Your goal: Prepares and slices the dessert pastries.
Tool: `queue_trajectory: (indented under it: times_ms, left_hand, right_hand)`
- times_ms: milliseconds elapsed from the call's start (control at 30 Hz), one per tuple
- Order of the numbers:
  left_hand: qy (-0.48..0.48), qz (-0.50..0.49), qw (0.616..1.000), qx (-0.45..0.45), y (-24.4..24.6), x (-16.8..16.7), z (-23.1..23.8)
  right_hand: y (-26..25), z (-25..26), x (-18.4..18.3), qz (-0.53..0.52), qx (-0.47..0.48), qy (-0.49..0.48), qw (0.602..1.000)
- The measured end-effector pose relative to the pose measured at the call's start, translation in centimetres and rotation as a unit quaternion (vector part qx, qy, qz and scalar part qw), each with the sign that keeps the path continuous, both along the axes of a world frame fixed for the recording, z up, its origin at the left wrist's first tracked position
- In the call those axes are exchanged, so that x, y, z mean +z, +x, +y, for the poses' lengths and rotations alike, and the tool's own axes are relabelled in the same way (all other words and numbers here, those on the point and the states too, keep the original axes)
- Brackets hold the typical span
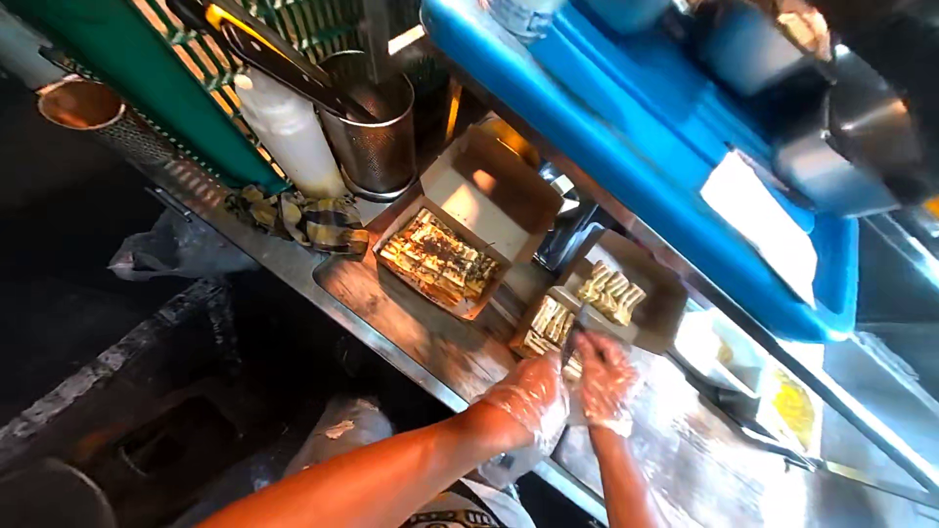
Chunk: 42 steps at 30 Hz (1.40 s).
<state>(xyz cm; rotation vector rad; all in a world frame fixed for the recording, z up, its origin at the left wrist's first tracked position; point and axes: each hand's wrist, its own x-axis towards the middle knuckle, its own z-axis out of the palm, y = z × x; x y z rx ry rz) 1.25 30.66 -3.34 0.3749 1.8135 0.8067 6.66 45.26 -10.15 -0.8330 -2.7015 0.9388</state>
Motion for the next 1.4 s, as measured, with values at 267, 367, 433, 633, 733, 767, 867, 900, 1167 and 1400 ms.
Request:
queue_trajectory:
  times_ms: [267,367,433,633,733,767,867,900,1167,1400]
  left_hand:
    - [-0.032,0.029,0.999,-0.001,-0.3,-1.2,0.2]
    - [-0.025,0.028,0.999,0.006,0.3,-1.7,0.4]
    - [-0.030,0.035,0.999,-0.002,0.5,-1.5,0.7]
    - [-0.011,0.033,0.999,0.003,0.1,-1.5,-0.2]
    - [-0.024,0.039,0.999,-0.020,0.4,-1.1,-0.2]
    - [-0.021,0.037,0.999,-0.019,0.4,-1.1,-0.5]
    - [-0.009,0.020,1.000,-0.005,1.4,-1.2,-1.0]
    - [-0.010,0.018,1.000,-0.009,1.9,-1.3,-0.9]
    - [-0.007,0.002,1.000,-0.021,2.7,-0.9,-1.0]
    - [0.013,0.019,1.000,-0.002,1.1,-0.5,0.0]
  right_hand:
    - [-1.9,0.2,0.1,-0.064,0.017,-0.008,0.998]
    - [-2.0,0.9,-0.3,-0.049,0.037,-0.013,0.998]
    - [-2.7,2.5,-1.9,-0.024,0.038,-0.013,0.999]
    - [-1.2,0.1,0.6,-0.052,0.040,-0.012,0.998]
    - [-1.5,1.1,-0.5,-0.076,0.020,-0.001,0.997]
    - [-0.9,0.6,-0.1,-0.068,0.026,-0.001,0.997]
    - [1.2,-0.9,0.1,-0.011,0.047,-0.016,0.999]
    - [1.1,-0.5,-0.1,-0.027,0.044,-0.014,0.999]
    - [2.3,-0.3,-0.4,-0.024,0.037,-0.026,0.999]
    - [0.3,0.3,1.3,-0.008,0.033,-0.012,0.999]
